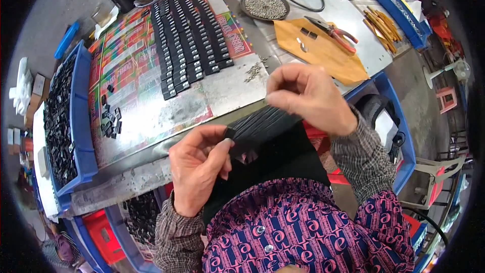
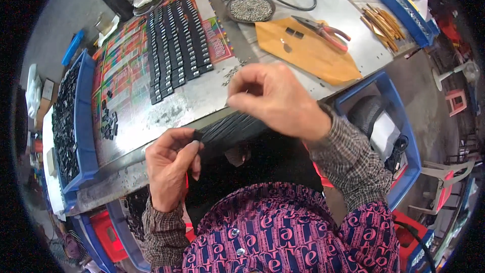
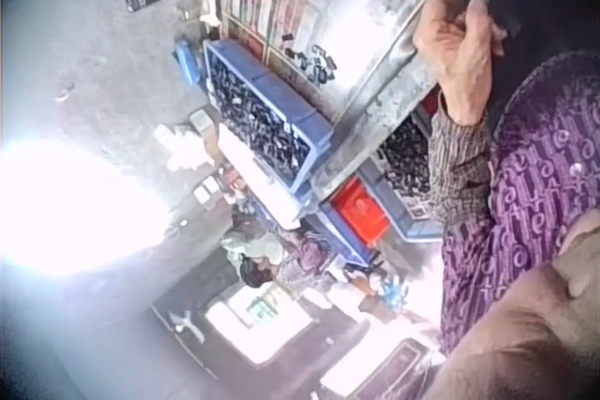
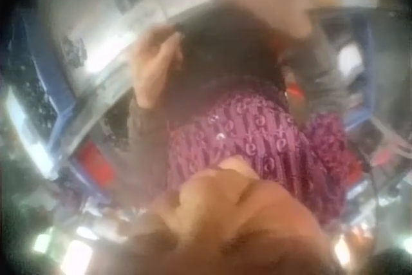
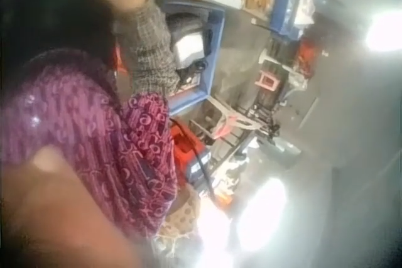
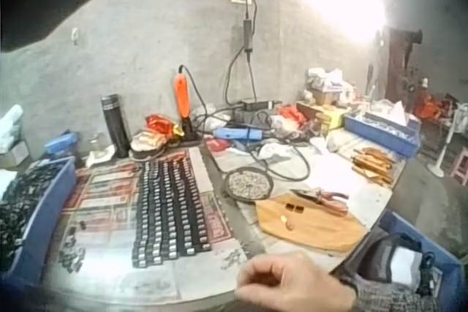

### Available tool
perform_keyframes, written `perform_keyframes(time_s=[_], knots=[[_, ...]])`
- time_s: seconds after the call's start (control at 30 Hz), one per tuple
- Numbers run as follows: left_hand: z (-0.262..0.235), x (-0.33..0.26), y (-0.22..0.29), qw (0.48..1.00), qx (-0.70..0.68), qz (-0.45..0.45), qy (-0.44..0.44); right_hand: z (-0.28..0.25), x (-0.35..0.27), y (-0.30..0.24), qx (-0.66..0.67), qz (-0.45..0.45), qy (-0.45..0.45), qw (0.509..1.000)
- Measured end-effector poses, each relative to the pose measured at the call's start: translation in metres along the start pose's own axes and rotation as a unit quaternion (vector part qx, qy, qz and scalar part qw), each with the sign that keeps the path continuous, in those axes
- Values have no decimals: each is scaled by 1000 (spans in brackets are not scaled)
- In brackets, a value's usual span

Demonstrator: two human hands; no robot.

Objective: Assembling small black plastic components into organizational trays.

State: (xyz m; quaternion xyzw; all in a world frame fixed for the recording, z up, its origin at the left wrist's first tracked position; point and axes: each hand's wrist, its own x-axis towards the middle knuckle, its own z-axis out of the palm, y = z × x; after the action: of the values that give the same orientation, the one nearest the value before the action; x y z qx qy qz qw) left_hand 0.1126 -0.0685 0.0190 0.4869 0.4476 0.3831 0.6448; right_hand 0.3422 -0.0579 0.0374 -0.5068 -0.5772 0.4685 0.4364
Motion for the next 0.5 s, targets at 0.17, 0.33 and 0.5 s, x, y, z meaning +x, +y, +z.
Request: perform_keyframes(time_s=[0.17,0.33,0.5], knots=[[6,-1,-4,1000,-19,-3,-17,31,-16,9,17,-24,-39,999],[8,-6,-4,1000,-5,10,-14,45,-19,5,23,14,-31,999],[9,-9,-4,1000,7,26,-5,49,-18,6,-6,4,-22,1000]])
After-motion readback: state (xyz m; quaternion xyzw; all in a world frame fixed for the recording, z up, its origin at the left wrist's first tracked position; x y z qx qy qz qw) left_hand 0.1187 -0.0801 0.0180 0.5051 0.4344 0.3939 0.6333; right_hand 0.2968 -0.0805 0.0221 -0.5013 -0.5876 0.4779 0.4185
